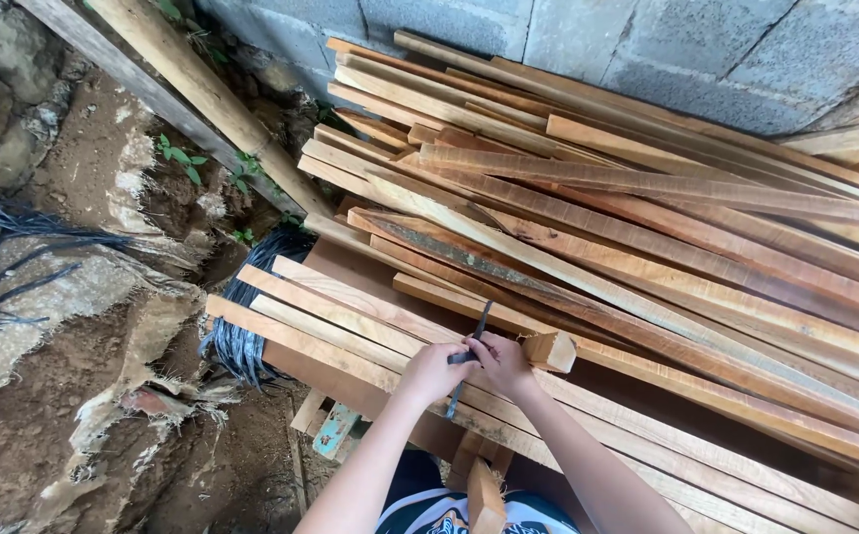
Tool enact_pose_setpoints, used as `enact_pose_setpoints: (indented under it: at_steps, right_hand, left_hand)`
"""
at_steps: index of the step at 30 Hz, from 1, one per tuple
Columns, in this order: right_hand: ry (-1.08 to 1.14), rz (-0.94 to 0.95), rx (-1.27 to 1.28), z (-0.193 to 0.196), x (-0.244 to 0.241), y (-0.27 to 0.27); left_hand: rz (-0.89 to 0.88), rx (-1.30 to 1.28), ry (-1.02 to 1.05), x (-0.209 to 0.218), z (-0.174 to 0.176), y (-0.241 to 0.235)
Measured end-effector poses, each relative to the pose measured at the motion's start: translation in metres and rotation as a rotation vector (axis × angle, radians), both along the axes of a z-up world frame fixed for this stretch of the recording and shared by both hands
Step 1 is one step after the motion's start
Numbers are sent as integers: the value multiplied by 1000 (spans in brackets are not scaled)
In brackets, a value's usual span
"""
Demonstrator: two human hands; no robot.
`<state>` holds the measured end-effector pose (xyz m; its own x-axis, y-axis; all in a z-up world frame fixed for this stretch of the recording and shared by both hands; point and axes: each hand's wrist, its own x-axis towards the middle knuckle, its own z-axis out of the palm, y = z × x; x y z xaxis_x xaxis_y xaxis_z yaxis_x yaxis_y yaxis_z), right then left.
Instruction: The person ties bundles of wooden planks together using black straps. They wrap the straps around the planks, pull them tight, and secure them with knots. The person then moves the completed bundles to a nearby stack.
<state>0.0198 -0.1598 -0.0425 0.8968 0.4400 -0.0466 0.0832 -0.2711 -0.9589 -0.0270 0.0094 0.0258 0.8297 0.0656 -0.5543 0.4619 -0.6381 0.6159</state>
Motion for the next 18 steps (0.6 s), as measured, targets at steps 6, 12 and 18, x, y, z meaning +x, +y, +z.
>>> enact_pose_setpoints:
  at_steps: [6, 12, 18]
  right_hand:
    - [-178, 96, -40, 6, 7, -6]
    - [-454, 46, -218, -14, -3, -6]
    - [-298, -109, -162, -21, 12, 17]
  left_hand:
    - [69, 61, -57, 0, -25, -3]
    - [45, 321, -789, -26, -37, 0]
    - [285, 291, -770, -99, -40, 6]
